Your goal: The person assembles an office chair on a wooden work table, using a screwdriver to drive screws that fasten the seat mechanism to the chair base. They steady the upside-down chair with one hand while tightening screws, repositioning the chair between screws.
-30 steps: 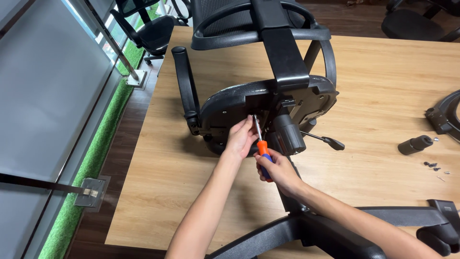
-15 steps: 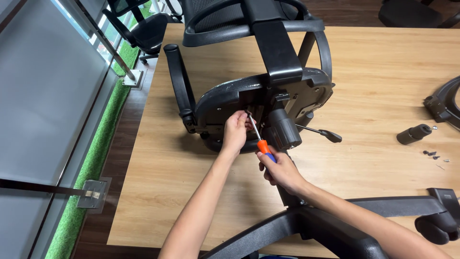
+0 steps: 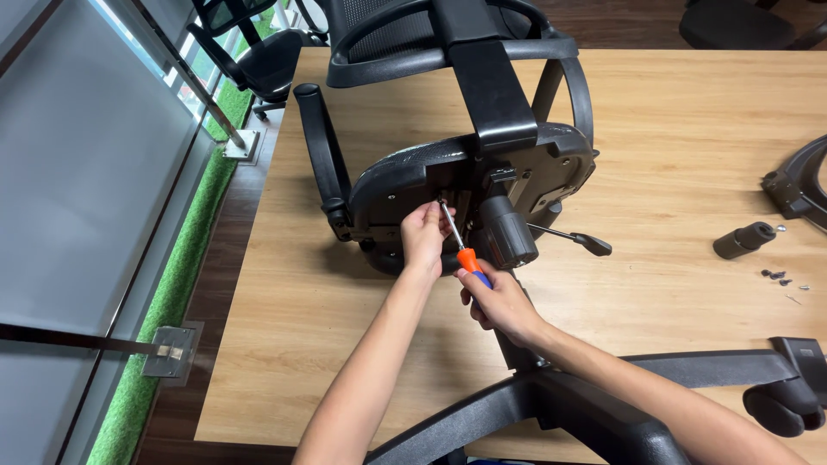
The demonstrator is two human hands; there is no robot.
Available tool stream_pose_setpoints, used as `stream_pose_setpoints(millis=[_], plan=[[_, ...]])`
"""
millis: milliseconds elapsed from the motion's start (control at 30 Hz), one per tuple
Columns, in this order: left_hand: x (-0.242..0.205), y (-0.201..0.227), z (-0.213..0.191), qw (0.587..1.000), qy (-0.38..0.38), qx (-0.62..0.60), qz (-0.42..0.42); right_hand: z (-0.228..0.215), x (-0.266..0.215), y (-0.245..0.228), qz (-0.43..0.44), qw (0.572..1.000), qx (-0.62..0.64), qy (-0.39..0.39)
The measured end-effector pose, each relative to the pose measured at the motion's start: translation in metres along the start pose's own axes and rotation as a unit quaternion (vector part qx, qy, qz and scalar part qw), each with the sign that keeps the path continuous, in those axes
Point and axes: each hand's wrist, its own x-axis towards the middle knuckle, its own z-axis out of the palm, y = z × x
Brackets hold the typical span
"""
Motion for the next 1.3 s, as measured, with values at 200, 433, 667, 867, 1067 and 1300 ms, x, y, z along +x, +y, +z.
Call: stream_pose_setpoints(millis=[200,433,667,867,1067,1300], plan=[[-0.006,0.006,0.008,0.991,0.012,-0.11,-0.069,-0.001,0.002,0.003,0.002,1.0,0.006,0.0],[0.004,0.01,-0.001,0.988,-0.023,-0.126,-0.09,0.001,0.003,0.0,0.001,1.0,0.029,-0.003],[0.005,0.008,-0.002,0.982,-0.03,-0.162,-0.097,-0.004,0.005,0.008,-0.009,0.995,0.092,-0.035],[0.007,0.006,-0.003,0.975,-0.048,-0.191,-0.107,-0.007,0.007,0.013,-0.018,0.983,0.162,-0.08],[0.007,0.009,-0.009,0.969,-0.068,-0.195,-0.134,-0.008,0.007,0.01,-0.013,0.977,0.193,-0.094],[-0.012,0.033,-0.012,0.959,-0.178,-0.149,-0.161,-0.004,0.005,0.006,0.001,0.95,0.284,-0.13]])
